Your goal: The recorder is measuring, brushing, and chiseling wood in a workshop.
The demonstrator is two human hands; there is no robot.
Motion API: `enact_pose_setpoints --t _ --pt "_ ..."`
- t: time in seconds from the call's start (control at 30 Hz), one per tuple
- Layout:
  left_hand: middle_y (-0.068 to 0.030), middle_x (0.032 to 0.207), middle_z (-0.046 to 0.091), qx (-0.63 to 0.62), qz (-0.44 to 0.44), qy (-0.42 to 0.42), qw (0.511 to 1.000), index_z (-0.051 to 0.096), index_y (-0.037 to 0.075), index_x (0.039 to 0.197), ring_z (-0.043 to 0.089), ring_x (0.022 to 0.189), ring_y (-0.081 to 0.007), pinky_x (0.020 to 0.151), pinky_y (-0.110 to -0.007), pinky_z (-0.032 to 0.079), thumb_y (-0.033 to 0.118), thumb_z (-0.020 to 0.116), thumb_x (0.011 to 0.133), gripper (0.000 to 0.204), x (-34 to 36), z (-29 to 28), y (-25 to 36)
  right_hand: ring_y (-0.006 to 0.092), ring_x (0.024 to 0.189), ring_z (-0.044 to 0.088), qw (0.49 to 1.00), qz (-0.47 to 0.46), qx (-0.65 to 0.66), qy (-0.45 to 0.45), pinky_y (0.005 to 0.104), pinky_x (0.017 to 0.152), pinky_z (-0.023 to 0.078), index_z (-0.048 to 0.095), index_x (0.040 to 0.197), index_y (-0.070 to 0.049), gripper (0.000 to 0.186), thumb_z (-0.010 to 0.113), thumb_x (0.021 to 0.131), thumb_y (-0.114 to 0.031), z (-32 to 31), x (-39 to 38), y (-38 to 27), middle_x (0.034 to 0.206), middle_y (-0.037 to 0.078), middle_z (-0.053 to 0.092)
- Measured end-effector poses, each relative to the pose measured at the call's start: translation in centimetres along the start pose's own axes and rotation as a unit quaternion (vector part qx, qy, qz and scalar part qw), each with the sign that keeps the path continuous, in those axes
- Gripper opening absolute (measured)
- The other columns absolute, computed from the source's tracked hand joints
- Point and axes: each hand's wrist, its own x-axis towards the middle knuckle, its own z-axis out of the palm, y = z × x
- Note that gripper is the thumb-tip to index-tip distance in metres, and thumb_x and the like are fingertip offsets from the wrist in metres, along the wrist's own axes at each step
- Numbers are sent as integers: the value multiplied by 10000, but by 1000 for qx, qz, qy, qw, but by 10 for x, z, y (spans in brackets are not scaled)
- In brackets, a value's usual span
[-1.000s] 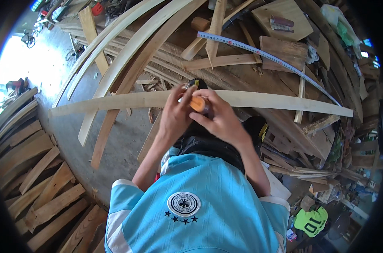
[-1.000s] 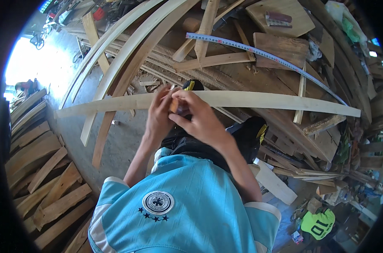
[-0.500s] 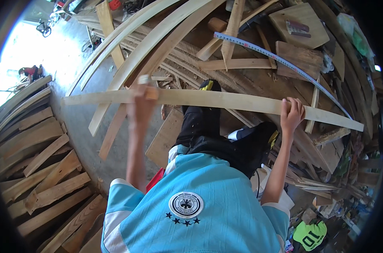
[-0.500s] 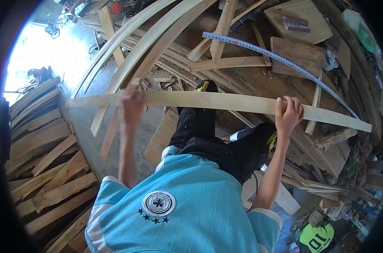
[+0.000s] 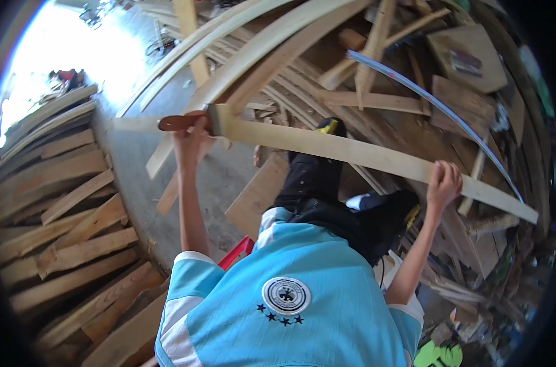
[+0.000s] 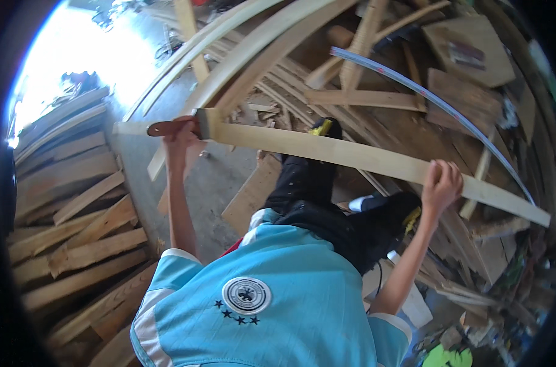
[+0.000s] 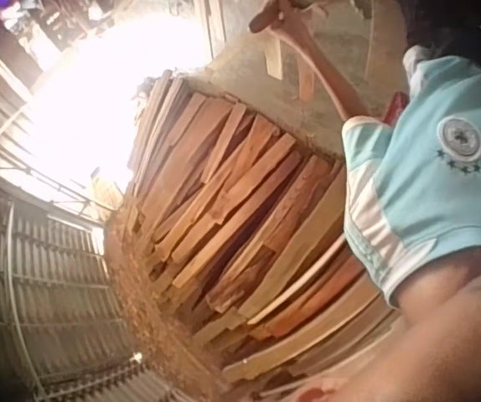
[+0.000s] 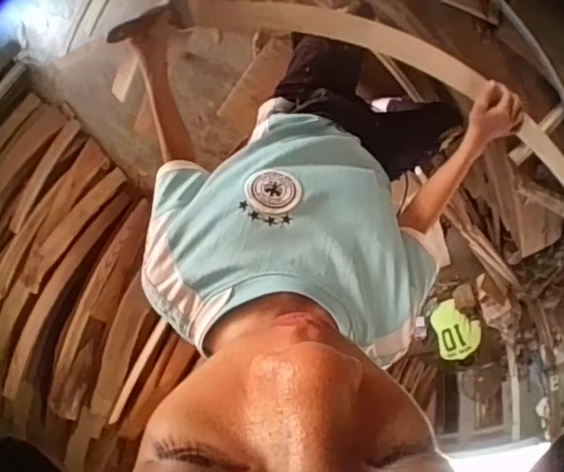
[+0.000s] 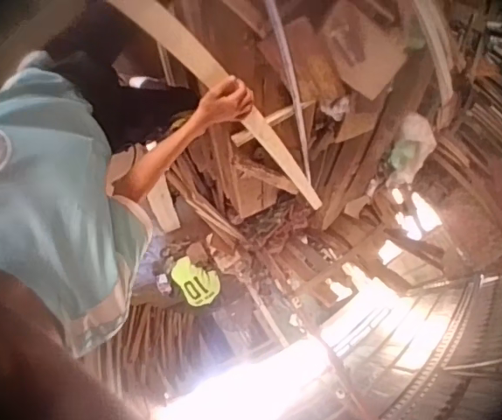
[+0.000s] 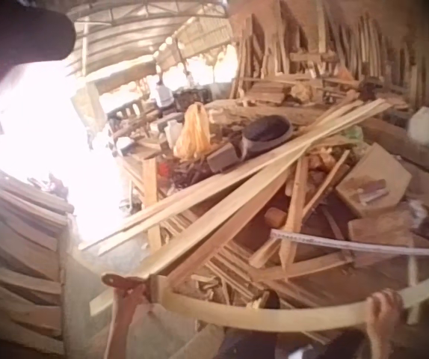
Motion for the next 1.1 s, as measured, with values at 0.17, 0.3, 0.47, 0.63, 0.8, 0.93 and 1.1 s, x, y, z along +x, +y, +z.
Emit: enact_pose_setpoints --t 0.17,0.3,0.47,0.63,0.8,0.93,1.1 --pt "-74 707 628 235 137 244 931 638 64 778 595 593 -155 507 -272 454 181 602 744 127 70 -103 -33 258 930 506 999 -27 -13 13 388 818 356 582 840 -95 220 482 823 -290 7 -5 14 915 63 569" --pt "-106 752 597 530 274 79 799 608 89 799 591 632 -246 535 -347 471 84 506 720 129 57 -78 -42 260 923 503 999 -38 -7 5 381 801 357 569 841 -76 238 463 835 -289 11 -5 14 913 75 564" --pt "-77 908 566 266 211 -169 925 559 91 858 589 770 -243 622 -351 489 85 578 695 164 -79 80 27 270 876 505 999 -52 -11 -7 378 771 368 559 831 -53 237 454 843 -265 8 -5 21 886 91 559" --pt "-71 830 601 -9 48 -280 959 571 26 860 584 744 -187 637 -281 475 -35 519 714 167 -71 89 34 277 858 497 998 -44 14 -46 380 763 361 554 828 -42 229 453 840 -247 9 -2 21 880 100 552" --pt "-78 783 602 -58 -38 -62 996 579 -4 897 577 642 -133 550 -242 479 -6 515 666 240 39 -52 -27 282 851 495 998 -42 -4 -41 374 777 351 555 842 -44 251 437 850 -266 6 -2 11 873 93 553" --pt "-70 698 617 168 -49 189 966 608 57 855 595 621 -194 551 -313 479 166 557 737 169 118 -205 -58 283 851 490 999 -34 -10 -28 381 782 344 538 833 -57 257 412 857 -280 7 -1 6 862 94 536" --pt "-212 676 551 528 148 181 816 575 42 796 544 667 -385 554 -433 438 372 481 798 343 131 -175 -55 281 905 490 1000 -7 -14 -21 392 789 357 552 810 -64 210 460 827 -252 1 -6 13 905 95 548"
